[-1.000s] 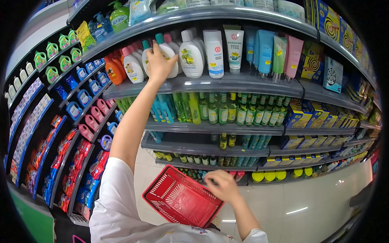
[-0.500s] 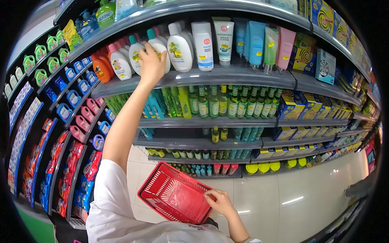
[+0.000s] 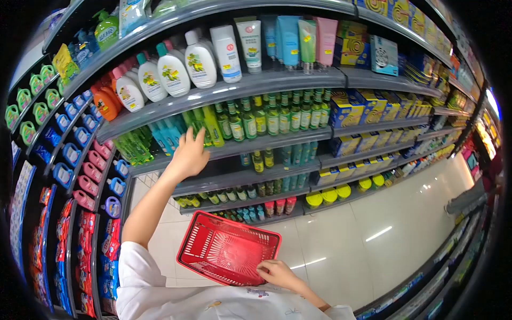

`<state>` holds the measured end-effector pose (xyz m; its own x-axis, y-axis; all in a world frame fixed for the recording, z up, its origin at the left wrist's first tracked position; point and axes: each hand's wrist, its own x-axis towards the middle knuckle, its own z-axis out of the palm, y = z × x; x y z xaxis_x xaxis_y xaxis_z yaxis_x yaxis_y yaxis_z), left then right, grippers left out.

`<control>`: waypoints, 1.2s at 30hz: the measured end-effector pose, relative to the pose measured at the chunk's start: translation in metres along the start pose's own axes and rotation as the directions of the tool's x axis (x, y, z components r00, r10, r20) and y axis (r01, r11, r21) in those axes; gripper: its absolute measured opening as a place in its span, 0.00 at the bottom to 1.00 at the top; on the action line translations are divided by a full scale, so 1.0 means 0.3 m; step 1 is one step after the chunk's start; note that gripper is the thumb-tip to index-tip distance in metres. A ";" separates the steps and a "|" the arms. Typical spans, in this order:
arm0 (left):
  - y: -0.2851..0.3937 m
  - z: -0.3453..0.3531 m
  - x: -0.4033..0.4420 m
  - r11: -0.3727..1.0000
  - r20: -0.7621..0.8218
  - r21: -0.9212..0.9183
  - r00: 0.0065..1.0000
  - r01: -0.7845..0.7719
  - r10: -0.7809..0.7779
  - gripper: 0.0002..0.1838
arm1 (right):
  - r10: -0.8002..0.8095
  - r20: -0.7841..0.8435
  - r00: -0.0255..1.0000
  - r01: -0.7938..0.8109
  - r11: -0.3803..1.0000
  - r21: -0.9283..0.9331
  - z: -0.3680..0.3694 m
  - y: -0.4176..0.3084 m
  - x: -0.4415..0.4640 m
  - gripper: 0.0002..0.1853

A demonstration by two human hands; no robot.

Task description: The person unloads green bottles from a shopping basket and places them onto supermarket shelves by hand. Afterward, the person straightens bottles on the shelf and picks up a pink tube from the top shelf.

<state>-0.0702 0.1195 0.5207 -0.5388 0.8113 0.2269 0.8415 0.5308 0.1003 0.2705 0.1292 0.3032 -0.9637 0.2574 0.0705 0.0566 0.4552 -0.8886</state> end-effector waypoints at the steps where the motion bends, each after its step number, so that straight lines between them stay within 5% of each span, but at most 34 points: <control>1: 0.030 -0.032 -0.047 1.000 0.164 0.018 0.986 0.010 -0.013 0.32 | -0.009 0.015 1.000 0.010 1.000 -0.026 0.004 -0.019 -0.002 0.07; 4: 0.120 -0.195 -0.167 0.999 0.518 0.025 0.855 -0.044 0.025 0.27 | -0.059 0.025 0.998 0.061 0.996 -0.062 0.028 -0.036 -0.005 0.06; 6: 0.173 -0.320 -0.283 0.988 0.449 -0.033 0.881 -0.151 0.150 0.24 | -0.070 0.034 0.997 0.073 0.993 -0.096 0.031 -0.047 -0.008 0.06; 7: 0.176 -0.384 -0.342 0.944 0.342 -0.212 0.886 -0.251 0.312 0.16 | -0.061 0.038 0.997 0.065 0.993 -0.098 0.028 -0.054 -0.008 0.06; 11: 0.184 -0.697 -0.553 0.536 0.193 -0.815 0.770 -0.220 0.609 0.14 | -0.031 0.045 0.999 0.035 0.994 -0.103 0.029 -0.092 -0.020 0.06; 14: 0.103 -0.760 -0.676 0.392 -0.119 -0.667 0.609 -0.634 0.784 0.09 | -0.073 0.047 0.996 0.077 0.992 -0.099 0.058 -0.088 -0.017 0.06; 15: 0.102 -0.801 -0.716 0.420 -0.085 -0.610 0.583 -0.672 0.808 0.19 | -0.088 0.047 0.995 0.092 0.990 -0.104 0.065 -0.098 -0.016 0.06; 17: 0.116 -0.797 -0.801 0.476 -0.168 -0.616 0.695 -0.628 0.699 0.27 | -0.119 0.056 0.991 0.124 0.986 -0.113 0.081 -0.122 -0.018 0.06; 18: 0.160 -0.757 -0.848 0.483 -0.266 -0.686 0.806 -0.544 0.529 0.24 | -0.100 0.070 0.993 0.107 0.989 -0.104 0.092 -0.128 -0.024 0.06; 20: 0.246 -0.817 -0.850 0.638 -0.120 -0.718 0.952 -0.279 0.281 0.17 | -0.068 0.103 0.992 0.078 0.993 -0.089 0.112 -0.136 -0.029 0.06; 21: 0.289 -0.847 -0.851 0.677 -0.043 -0.724 0.988 -0.132 0.146 0.13 | -0.059 0.120 0.991 0.070 0.993 -0.092 0.120 -0.138 -0.028 0.06; 22: 0.265 -0.783 -0.864 0.645 -0.257 -0.681 0.937 -0.348 0.234 0.12 | -0.048 0.138 0.989 0.062 0.994 -0.095 0.129 -0.140 -0.031 0.06; 25: 0.303 -0.712 -0.974 0.665 -0.315 -0.706 0.949 -0.244 0.014 0.09 | -0.064 0.158 0.985 0.082 0.991 -0.106 0.154 -0.156 -0.045 0.06; 28: 0.210 -0.711 -1.031 0.707 -0.269 -0.659 0.958 -0.258 0.099 0.13 | -0.033 0.173 0.984 0.054 0.992 -0.116 0.166 -0.174 -0.041 0.06; 30: 0.099 -0.672 -1.066 0.605 -0.297 -0.692 0.920 -0.393 0.257 0.15 | -0.026 0.174 0.984 0.045 0.994 -0.102 0.195 -0.175 -0.042 0.06; 31: 0.061 -0.672 -1.044 0.519 -0.324 -0.705 0.870 -0.484 0.371 0.16 | -0.030 0.173 0.984 0.049 0.993 -0.105 0.210 -0.181 -0.047 0.06; 33: -0.028 -0.687 -0.957 0.209 -0.458 -0.664 0.612 -0.717 0.644 0.18 | -0.051 0.168 0.985 0.072 0.990 -0.125 0.225 -0.191 -0.039 0.06; 36: -0.074 -0.768 -0.968 0.348 -0.085 -0.760 0.615 -0.549 0.784 0.16 | -0.042 0.133 0.990 0.055 0.994 -0.094 0.276 -0.199 -0.054 0.06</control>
<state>0.0766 -0.1842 0.6757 0.3319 0.8940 0.3009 0.6182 -0.4471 0.6465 0.2612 0.0273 0.3176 -0.9914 0.1224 0.0467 0.0281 0.5467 -0.8369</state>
